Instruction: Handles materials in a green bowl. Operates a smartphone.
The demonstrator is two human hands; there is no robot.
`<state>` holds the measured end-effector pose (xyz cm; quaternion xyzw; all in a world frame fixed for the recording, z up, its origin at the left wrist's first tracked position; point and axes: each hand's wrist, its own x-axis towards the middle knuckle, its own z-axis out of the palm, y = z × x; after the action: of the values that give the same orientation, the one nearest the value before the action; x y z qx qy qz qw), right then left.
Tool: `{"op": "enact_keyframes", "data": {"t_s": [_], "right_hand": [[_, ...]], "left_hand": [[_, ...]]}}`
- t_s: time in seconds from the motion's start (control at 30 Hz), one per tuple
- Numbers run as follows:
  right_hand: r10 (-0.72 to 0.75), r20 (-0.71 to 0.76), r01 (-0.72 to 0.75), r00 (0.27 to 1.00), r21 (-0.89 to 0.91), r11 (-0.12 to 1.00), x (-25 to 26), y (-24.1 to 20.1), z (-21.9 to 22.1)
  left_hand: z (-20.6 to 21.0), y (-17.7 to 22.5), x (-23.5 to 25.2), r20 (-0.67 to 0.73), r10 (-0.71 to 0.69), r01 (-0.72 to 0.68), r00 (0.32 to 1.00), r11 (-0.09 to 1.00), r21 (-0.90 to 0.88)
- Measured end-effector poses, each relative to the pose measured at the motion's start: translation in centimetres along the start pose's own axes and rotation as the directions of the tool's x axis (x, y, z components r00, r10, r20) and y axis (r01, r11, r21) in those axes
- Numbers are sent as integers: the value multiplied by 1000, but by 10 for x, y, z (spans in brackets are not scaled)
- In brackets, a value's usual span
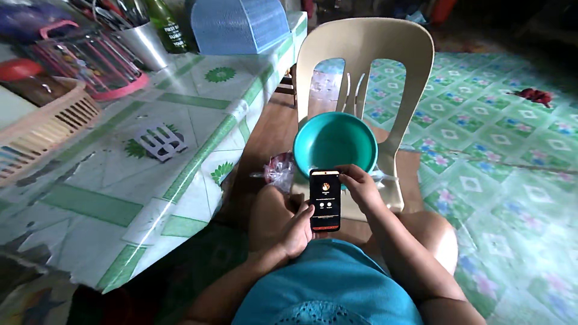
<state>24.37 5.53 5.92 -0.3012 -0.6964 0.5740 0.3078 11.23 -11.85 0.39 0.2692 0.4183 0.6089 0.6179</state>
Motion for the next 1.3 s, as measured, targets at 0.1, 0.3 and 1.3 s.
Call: {"op": "enact_keyframes", "data": {"t_s": [0.1,0.3,1.3], "right_hand": [[-16,-26,14,1000,-49,999,0,5,0],[-4,32,-1,999,160,987,-6,9,-2],[-4,230,-53,973,242,969,-36,38,20]], "left_hand": [[-1,-1,1,23,6,-7,1000,1000,20],[-4,-3,3,32,13,-13,999,1000,22],[-7,7,-1,55,29,-30,998,999,21]]}}
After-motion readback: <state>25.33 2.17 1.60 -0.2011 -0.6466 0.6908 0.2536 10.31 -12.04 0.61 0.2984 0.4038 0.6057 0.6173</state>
